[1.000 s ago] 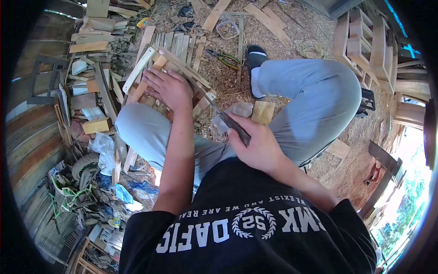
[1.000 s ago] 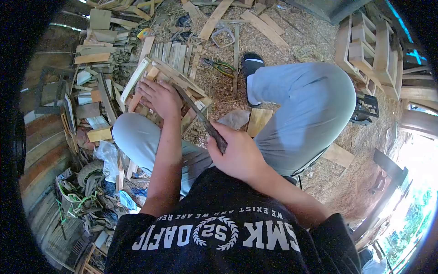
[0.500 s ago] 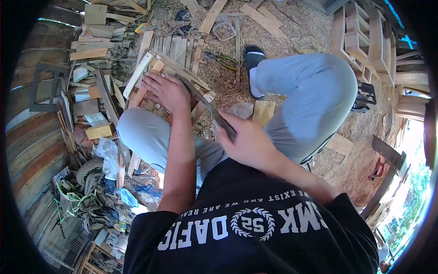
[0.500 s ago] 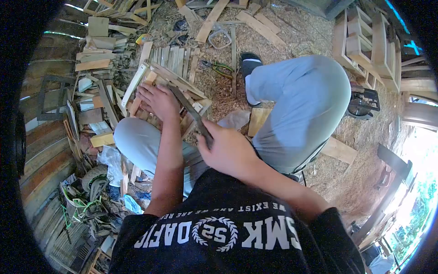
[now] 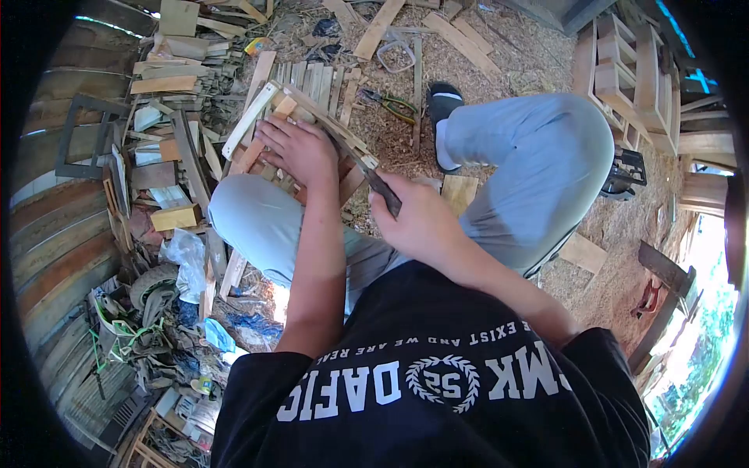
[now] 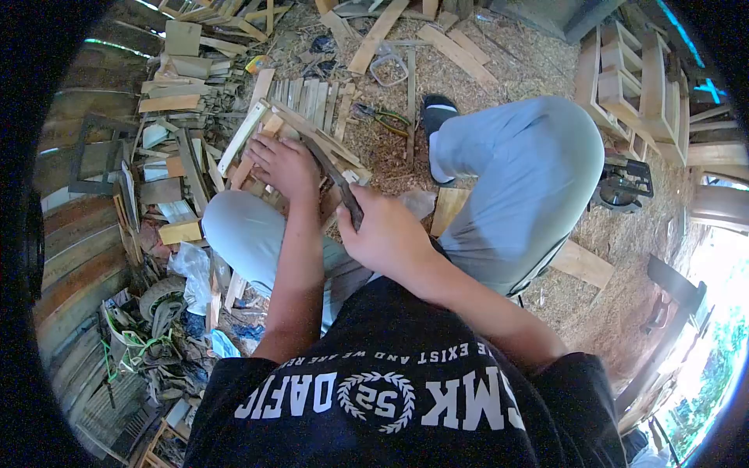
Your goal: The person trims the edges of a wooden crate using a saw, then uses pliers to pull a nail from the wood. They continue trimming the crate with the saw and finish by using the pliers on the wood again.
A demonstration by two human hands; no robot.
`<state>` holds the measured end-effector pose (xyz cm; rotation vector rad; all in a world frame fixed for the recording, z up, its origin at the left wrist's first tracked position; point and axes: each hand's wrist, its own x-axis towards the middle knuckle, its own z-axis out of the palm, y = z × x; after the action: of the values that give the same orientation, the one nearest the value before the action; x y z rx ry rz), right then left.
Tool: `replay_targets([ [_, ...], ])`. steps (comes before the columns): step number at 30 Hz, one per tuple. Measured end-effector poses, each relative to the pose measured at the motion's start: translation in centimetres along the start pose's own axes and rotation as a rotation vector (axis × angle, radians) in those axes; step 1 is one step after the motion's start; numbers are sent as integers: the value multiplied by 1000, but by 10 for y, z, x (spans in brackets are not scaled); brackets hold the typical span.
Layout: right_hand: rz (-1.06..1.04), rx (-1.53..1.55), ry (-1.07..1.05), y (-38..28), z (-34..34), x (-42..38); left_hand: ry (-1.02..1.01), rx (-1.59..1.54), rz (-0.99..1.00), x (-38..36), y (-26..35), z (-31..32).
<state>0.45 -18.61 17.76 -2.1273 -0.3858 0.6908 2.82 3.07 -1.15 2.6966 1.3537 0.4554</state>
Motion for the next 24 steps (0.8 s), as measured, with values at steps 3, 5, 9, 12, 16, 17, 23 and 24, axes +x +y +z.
replay_targets([
  [3,9,-8,-64,-8,-16,-24,-14,11,7,-2,2,-4],
  [5,-32,18,0,6,-16,-29,-9,21,3,1,1,-1],
  [9,2,-93,-33,-2,2,-15,-1,38,0,0,0,0],
  [12,-97,33,79,16,-7,-31,-4,28,7,1,3,-3],
  [16,-24,42,24,10,8,-15,-9,41,-3,1,1,0],
  [17,5,3,-13,6,10,-7,1,43,-9,3,2,0],
  [23,-89,61,62,17,-8,-30,-2,50,6,-1,2,0],
  [24,-7,84,13,6,-5,-12,-8,27,-1,1,4,0],
])
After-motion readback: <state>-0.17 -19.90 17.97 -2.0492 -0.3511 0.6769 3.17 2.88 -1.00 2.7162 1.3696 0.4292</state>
